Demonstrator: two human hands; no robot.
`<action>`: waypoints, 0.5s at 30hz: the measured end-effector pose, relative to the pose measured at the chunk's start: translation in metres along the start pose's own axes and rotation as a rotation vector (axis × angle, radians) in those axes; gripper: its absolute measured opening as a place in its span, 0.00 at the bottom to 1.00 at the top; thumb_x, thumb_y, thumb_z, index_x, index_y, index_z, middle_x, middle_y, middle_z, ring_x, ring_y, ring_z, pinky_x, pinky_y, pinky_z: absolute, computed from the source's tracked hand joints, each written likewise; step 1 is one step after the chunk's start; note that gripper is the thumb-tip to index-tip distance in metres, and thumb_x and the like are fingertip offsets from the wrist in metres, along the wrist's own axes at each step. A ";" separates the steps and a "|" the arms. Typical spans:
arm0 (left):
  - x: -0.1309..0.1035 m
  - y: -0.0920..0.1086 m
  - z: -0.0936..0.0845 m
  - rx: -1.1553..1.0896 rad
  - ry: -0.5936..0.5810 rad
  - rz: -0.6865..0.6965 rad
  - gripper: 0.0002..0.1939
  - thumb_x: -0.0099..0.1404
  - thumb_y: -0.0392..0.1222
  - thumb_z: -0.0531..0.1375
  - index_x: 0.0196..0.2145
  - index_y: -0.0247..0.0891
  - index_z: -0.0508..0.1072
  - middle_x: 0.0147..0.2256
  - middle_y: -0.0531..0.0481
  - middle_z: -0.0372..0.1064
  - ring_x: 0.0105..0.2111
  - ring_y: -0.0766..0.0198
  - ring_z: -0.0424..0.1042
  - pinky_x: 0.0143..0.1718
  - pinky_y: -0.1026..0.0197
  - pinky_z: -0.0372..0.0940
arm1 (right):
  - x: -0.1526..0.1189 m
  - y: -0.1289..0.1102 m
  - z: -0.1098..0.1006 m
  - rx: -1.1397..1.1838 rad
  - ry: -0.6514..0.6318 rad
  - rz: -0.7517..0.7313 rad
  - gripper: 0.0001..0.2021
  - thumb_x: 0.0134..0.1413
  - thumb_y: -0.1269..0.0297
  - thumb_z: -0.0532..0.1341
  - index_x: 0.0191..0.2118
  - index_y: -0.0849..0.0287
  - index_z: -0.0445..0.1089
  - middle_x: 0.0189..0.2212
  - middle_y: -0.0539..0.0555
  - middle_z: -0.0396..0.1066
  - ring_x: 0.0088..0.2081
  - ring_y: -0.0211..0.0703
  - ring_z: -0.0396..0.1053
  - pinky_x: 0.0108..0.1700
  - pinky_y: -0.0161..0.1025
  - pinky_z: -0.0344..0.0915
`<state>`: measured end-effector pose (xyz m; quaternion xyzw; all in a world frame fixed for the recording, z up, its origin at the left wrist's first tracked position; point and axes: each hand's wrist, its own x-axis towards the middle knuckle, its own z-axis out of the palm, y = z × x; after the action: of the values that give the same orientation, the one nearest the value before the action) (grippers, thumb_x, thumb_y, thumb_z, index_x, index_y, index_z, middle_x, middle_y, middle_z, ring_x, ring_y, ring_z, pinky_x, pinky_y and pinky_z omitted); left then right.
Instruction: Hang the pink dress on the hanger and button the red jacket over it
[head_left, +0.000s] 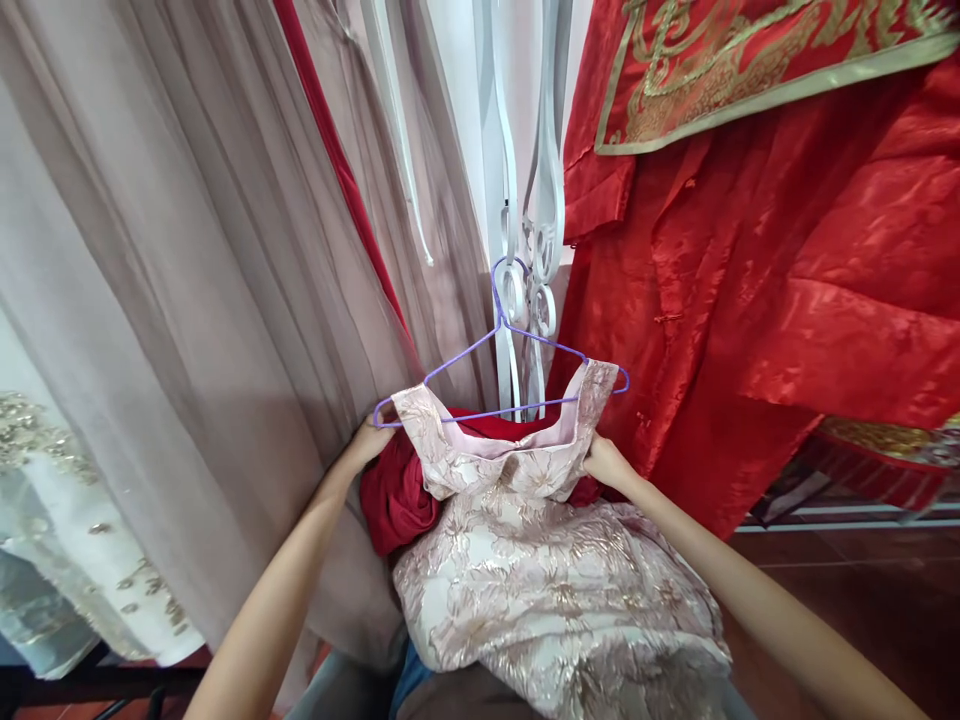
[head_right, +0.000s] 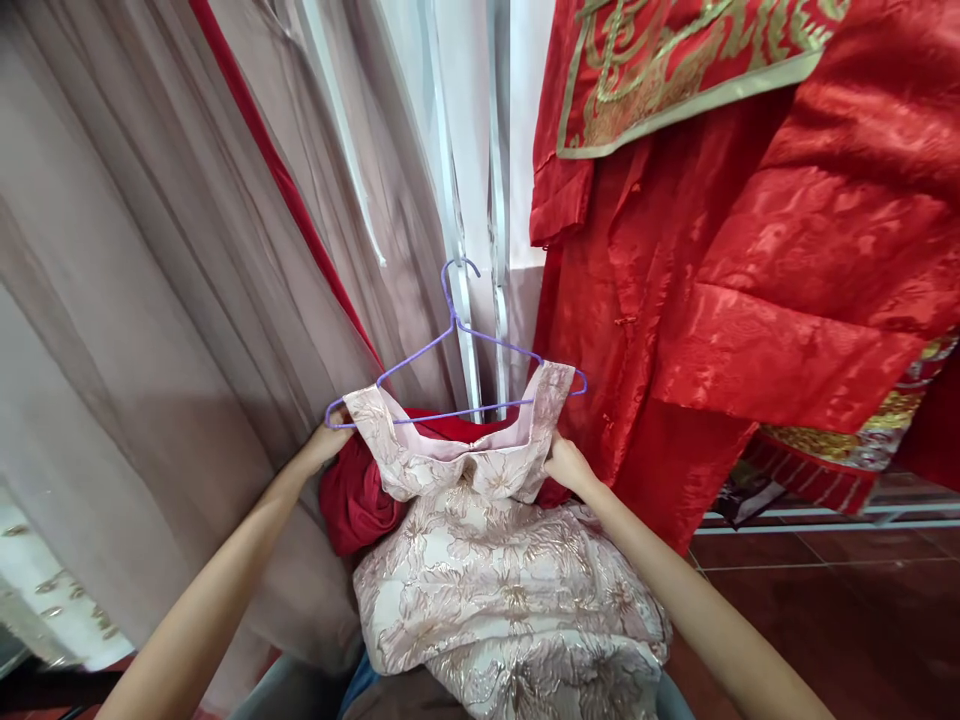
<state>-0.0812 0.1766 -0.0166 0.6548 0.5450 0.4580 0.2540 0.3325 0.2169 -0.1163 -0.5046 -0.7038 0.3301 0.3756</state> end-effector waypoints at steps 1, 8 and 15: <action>0.000 0.007 -0.002 -0.047 0.038 0.017 0.19 0.48 0.57 0.61 0.29 0.39 0.69 0.28 0.51 0.72 0.36 0.57 0.70 0.44 0.57 0.63 | 0.003 -0.001 -0.001 0.071 -0.007 0.043 0.17 0.31 0.72 0.64 0.35 0.62 0.72 0.36 0.60 0.76 0.43 0.62 0.71 0.48 0.52 0.66; 0.007 0.069 -0.007 -0.434 -0.006 -0.156 0.14 0.48 0.46 0.64 0.25 0.37 0.64 0.22 0.59 0.62 0.22 0.71 0.62 0.24 0.69 0.56 | -0.002 -0.009 -0.016 0.431 -0.034 0.100 0.10 0.42 0.63 0.60 0.34 0.58 0.71 0.35 0.56 0.76 0.38 0.48 0.74 0.42 0.43 0.71; 0.007 0.114 -0.015 -0.292 -0.183 -0.094 0.17 0.47 0.45 0.68 0.33 0.38 0.69 0.26 0.57 0.67 0.25 0.69 0.67 0.27 0.68 0.61 | -0.003 -0.016 -0.026 0.645 -0.061 0.128 0.09 0.52 0.58 0.56 0.31 0.56 0.69 0.32 0.53 0.76 0.36 0.42 0.74 0.42 0.40 0.70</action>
<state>-0.0396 0.1488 0.0868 0.6235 0.4773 0.4586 0.4161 0.3478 0.2122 -0.0907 -0.3928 -0.5409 0.5736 0.4734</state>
